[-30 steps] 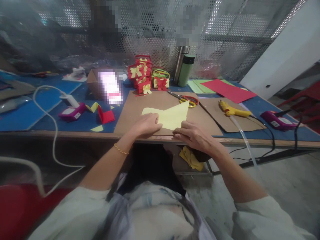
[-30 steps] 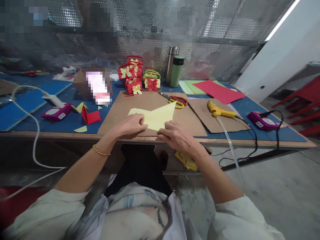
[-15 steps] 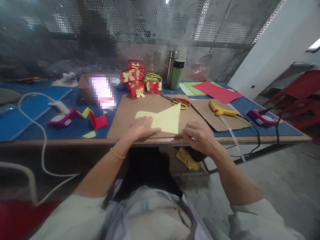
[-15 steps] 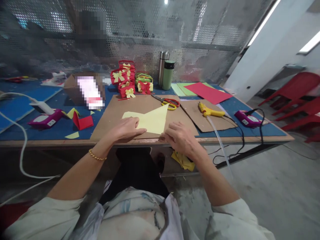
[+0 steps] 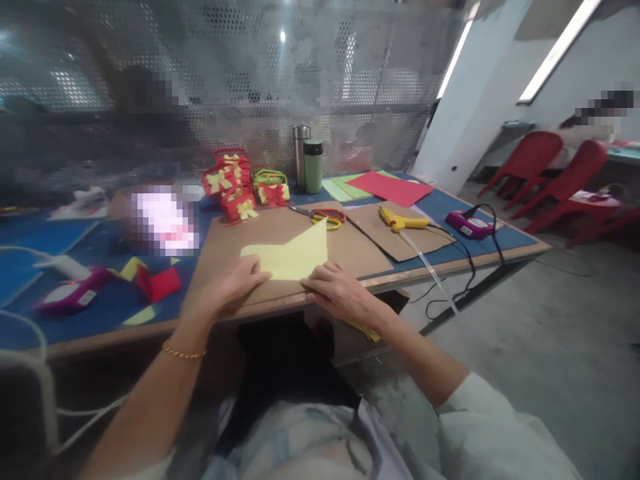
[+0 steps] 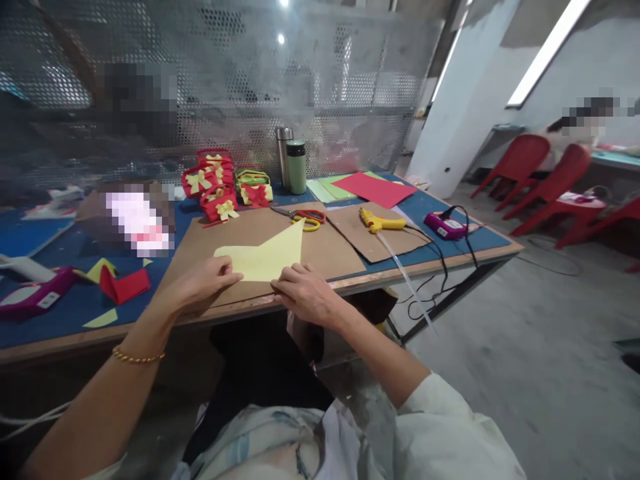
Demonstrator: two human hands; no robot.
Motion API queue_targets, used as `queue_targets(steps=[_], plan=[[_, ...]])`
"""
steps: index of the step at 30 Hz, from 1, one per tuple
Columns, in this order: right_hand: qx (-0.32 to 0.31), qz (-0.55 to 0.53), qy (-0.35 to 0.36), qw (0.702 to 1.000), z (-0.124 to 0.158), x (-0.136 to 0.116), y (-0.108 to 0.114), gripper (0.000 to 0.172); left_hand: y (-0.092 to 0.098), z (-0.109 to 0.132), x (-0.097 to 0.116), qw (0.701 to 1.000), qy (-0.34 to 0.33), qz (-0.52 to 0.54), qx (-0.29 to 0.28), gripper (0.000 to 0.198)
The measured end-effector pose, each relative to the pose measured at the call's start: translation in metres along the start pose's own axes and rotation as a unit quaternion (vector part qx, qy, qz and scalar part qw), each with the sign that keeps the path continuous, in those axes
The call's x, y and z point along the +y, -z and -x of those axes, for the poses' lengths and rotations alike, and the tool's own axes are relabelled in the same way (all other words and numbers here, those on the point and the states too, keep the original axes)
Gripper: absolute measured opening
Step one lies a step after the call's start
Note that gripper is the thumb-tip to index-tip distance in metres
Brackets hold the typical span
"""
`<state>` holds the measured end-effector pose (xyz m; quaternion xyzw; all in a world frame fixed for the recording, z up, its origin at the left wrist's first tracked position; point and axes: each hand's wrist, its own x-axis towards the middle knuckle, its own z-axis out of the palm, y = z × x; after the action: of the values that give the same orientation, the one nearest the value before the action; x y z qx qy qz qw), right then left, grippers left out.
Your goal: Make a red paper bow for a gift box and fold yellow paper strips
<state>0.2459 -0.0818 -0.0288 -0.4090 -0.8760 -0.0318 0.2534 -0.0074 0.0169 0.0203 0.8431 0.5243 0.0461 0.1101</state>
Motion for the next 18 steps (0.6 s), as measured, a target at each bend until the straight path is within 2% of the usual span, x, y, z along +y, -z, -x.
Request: queue_targets(steps=[4, 8, 10, 11, 12, 14, 16, 18], plan=[[0.005, -0.009, -0.007, 1.0, 0.0, -0.001, -0.003, 0.029, 0.009, 0.003, -0.014, 0.999, 0.027, -0.024, -0.006, 0.029], [0.01, -0.01, -0.003, 1.0, -0.001, 0.001, -0.006, 0.029, 0.02, 0.01, -0.018, 0.995, 0.063, -0.07, -0.011, 0.023], [0.014, -0.01, -0.002, 1.0, -0.001, 0.001, -0.006, 0.029, 0.022, 0.017, -0.015, 0.988, 0.075, -0.136, 0.015, 0.023], [0.015, -0.011, 0.0, 1.0, -0.001, 0.001, -0.006, 0.03, 0.022, 0.019, -0.012, 0.98, 0.076, -0.178, 0.053, 0.024], [0.016, -0.012, 0.001, 1.0, -0.001, 0.002, -0.006, 0.031, 0.02, 0.02, -0.008, 0.97, 0.065, -0.211, 0.097, 0.026], [0.017, -0.013, 0.001, 1.0, -0.001, 0.002, -0.006, 0.031, 0.017, 0.019, 0.003, 0.962, -0.002, -0.222, 0.16, 0.037], [0.018, -0.011, 0.002, 1.0, -0.002, 0.002, -0.006, 0.032, 0.012, 0.011, 0.015, 0.964, -0.085, -0.179, 0.179, 0.046], [0.018, -0.009, 0.003, 1.0, -0.003, 0.001, -0.007, 0.033, 0.006, 0.0, 0.027, 0.965, -0.163, -0.125, 0.165, 0.047]])
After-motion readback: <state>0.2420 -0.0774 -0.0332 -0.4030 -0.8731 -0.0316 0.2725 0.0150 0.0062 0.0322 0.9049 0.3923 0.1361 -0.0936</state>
